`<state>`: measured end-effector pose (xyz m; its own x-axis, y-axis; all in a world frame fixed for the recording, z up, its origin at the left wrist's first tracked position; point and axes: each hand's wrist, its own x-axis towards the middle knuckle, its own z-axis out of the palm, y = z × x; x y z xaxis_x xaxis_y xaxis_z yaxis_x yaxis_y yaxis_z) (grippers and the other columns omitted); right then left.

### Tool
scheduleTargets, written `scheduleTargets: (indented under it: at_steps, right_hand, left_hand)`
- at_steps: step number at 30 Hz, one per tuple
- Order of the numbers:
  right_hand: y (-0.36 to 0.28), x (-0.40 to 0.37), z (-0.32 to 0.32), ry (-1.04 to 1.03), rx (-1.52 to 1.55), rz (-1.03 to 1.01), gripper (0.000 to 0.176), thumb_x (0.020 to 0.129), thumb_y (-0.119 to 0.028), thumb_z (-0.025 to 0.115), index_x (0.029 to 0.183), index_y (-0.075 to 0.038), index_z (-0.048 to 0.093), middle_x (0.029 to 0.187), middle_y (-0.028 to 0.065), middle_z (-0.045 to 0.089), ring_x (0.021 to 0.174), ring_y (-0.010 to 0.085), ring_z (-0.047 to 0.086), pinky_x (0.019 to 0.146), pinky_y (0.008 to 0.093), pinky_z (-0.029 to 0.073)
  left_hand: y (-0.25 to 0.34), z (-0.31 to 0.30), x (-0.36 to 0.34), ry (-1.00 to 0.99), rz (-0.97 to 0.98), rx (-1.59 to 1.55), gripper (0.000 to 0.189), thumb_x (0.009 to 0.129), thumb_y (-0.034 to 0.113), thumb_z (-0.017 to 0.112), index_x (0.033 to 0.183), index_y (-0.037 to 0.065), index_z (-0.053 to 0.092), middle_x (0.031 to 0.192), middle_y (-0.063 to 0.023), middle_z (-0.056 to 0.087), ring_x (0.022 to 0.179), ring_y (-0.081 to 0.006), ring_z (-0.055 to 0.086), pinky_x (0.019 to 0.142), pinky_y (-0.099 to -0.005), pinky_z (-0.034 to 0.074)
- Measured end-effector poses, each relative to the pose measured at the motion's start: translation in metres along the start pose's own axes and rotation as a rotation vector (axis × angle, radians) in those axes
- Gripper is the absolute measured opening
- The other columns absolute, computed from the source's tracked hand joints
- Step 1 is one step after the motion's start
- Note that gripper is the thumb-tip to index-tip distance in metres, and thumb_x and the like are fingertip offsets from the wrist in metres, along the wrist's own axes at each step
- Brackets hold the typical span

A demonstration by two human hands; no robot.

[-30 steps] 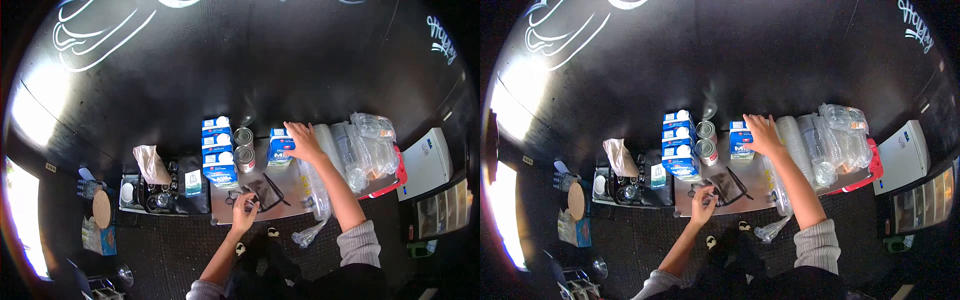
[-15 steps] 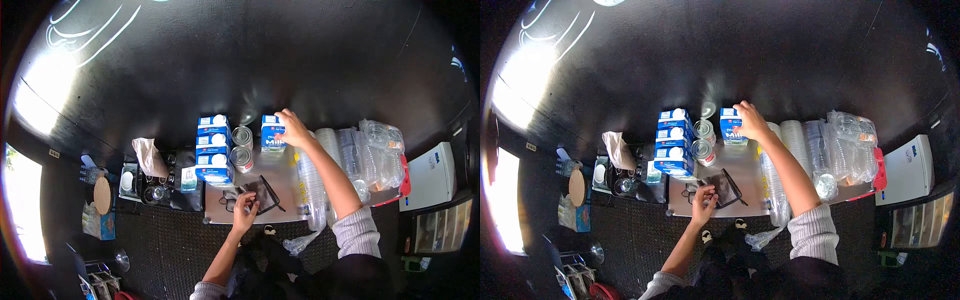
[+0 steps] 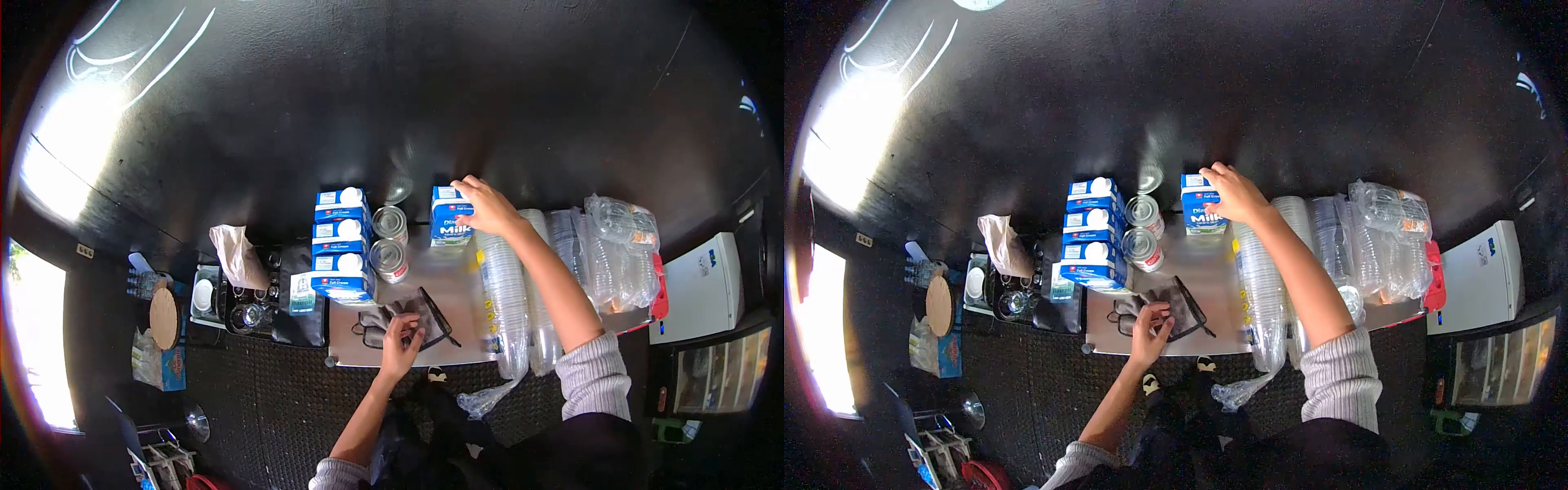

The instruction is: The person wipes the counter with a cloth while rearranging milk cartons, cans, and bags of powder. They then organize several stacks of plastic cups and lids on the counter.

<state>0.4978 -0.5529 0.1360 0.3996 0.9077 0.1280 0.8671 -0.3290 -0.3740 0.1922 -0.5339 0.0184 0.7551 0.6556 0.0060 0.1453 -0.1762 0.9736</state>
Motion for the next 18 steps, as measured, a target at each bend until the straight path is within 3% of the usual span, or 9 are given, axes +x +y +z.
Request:
scheduleTargets:
  at_steps: [8, 12, 16, 18]
  right_hand:
    - [-0.002, -0.007, -0.008, -0.023, -0.14, -0.006, 0.07, 0.064, -0.02, 0.077, 0.125, -0.004, 0.046, 0.111, 0.0073, 0.05, 0.105, 0.0249, 0.052, 0.088, 0.036, 0.047]
    - [-0.005, -0.012, -0.006, 0.075, -0.272, -0.1, 0.07, 0.061, -0.02, 0.078, 0.123, -0.003, 0.049, 0.109, 0.0062, 0.05, 0.102, 0.0227, 0.052, 0.086, 0.0352, 0.048]
    - [-0.001, -0.019, 0.003, 0.251, -0.531, -0.264, 0.062, 0.065, -0.022, 0.074, 0.12, -0.004, 0.051, 0.112, 0.0058, 0.05, 0.109, 0.0226, 0.047, 0.087, 0.0356, 0.044]
    - [0.001, -0.02, 0.009, 0.166, -0.474, -0.202, 0.059, 0.069, -0.023, 0.072, 0.12, -0.004, 0.051, 0.114, 0.0057, 0.05, 0.11, 0.0233, 0.046, 0.089, 0.0374, 0.043]
  left_hand:
    - [0.002, -0.001, 0.0, -0.068, -0.005, 0.018, 0.026, 0.083, 0.008, 0.062, 0.108, 0.002, 0.055, 0.101, -0.0071, 0.054, 0.093, -0.0165, 0.057, 0.079, -0.0285, 0.047]
    - [0.002, 0.003, 0.003, -0.06, 0.003, -0.012, 0.027, 0.081, 0.006, 0.062, 0.107, 0.004, 0.054, 0.101, -0.0099, 0.055, 0.093, -0.0207, 0.058, 0.077, -0.0319, 0.047]
    - [0.005, 0.005, 0.009, -0.112, 0.04, 0.031, 0.028, 0.083, 0.005, 0.061, 0.11, 0.003, 0.054, 0.102, -0.009, 0.053, 0.095, -0.0179, 0.057, 0.078, -0.0286, 0.048]
    - [0.006, 0.004, 0.012, -0.116, 0.043, 0.038, 0.03, 0.083, 0.006, 0.062, 0.111, 0.003, 0.053, 0.103, -0.0093, 0.053, 0.096, -0.0185, 0.057, 0.079, -0.0292, 0.048]
